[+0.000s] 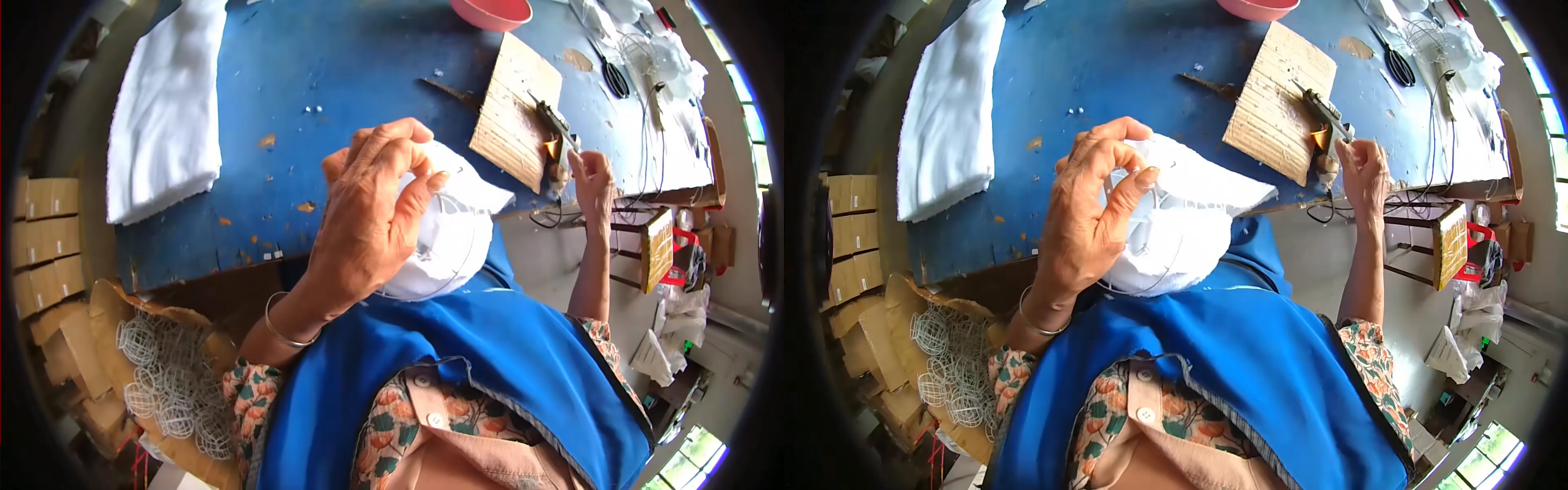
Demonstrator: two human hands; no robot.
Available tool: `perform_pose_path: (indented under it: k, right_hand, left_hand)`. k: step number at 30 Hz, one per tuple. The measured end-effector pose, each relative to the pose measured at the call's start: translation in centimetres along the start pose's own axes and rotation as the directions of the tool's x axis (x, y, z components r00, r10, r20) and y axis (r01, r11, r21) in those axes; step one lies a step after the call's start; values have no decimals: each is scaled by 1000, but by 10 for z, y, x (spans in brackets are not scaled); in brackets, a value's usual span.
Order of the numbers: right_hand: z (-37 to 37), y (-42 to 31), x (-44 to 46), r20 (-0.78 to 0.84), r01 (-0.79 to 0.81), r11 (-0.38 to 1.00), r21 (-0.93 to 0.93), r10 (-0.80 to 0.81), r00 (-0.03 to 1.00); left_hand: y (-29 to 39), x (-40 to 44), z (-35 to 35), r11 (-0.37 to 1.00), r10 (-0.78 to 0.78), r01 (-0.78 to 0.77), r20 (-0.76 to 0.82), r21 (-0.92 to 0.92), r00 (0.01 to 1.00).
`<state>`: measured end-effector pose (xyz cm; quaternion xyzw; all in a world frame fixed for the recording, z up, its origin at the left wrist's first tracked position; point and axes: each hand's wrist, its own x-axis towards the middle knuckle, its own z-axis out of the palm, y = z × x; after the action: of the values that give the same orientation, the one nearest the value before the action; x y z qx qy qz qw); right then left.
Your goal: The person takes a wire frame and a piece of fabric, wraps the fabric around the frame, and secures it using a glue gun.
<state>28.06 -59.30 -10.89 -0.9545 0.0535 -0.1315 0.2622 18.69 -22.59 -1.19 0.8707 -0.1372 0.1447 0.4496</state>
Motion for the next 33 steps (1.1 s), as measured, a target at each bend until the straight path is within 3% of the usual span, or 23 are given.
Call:
perform_pose_path:
  k: [1, 2, 5, 6, 10, 13, 14, 15, 17, 18, 20, 23, 24, 25, 27, 28, 30, 32, 33]
  right_hand:
    - [3, 6, -2, 19, -26, 991, -132, 29, 999]
    - [7, 12, -2, 110, -122, 991, -47, 127, 986]
    - [25, 8, -7, 111, -222, 974, 47, 216, 970]
    - [26, -2, -8, 69, -215, 975, 50, 212, 975]
    - [24, 1, 4, 217, -322, 934, 153, 286, 933]
    - [31, -6, 1, -34, -201, 979, 12, 201, 979]
    - [28, -10, -1, -67, -103, 994, -45, 100, 993]
    - [27, -10, -1, -72, -76, 996, 52, 80, 994]
    - [26, -9, 2, -6, 67, 997, 30, -67, 998]
    - [22, -15, 3, 180, 30, 997, 69, -42, 983]
    - [5, -41, 6, 532, -66, 991, 120, -8, 847]
    - [-18, -70, 13, 557, -240, 891, 386, -18, 830]
    - [-23, -70, 11, 534, -254, 809, 531, -86, 841]
    - [-41, -91, 1, 486, -242, 795, 557, -75, 871]
    - [-69, -115, -18, 435, -171, 637, 751, -282, 855]
    - [-86, -122, -20, 471, -86, 647, 758, -450, 758]
    - [-114, -118, -43, 617, -293, 665, 687, -321, 718]
    - [-122, -126, -61, 603, -350, 546, 761, -398, 692]
    - [-128, -139, -68, 624, -360, 589, 724, -336, 705]
  left_hand:
    - [1, -1, 2, 1000, 18, -18, -14, -5, 1000]
    - [2, -2, 5, 999, 34, -34, -29, -10, 999]
    - [3, -5, 7, 998, 63, -63, -53, -8, 997]
    - [4, -6, 7, 998, 63, -63, -56, -6, 996]
    - [2, -7, 7, 997, 72, -74, -68, -18, 995]
    - [3, -8, 2, 999, 45, -44, -32, 19, 998]
    - [4, -8, 2, 999, 50, -49, -39, 22, 998]
    - [4, -8, 3, 998, 58, -57, -43, 26, 997]
    - [5, -7, 3, 997, 69, -68, -38, 27, 997]
    - [6, -6, 2, 998, 67, -66, -30, 23, 997]
    - [6, -6, 3, 997, 73, -72, -26, 24, 997]
    - [5, -5, 4, 996, 90, -89, -39, 31, 995]
    - [6, -5, 4, 996, 84, -83, -36, 31, 996]
    - [6, -5, 4, 997, 75, -74, -32, 30, 997]
    - [3, -5, 5, 996, 82, -81, -39, 27, 996]
    - [3, -4, 5, 996, 89, -88, -39, 23, 995]
    - [4, -3, 5, 997, 79, -78, -27, 24, 997]
    - [5, -3, 5, 998, 67, -67, -11, 13, 998]
    - [4, -3, 5, 997, 77, -76, -18, 16, 997]
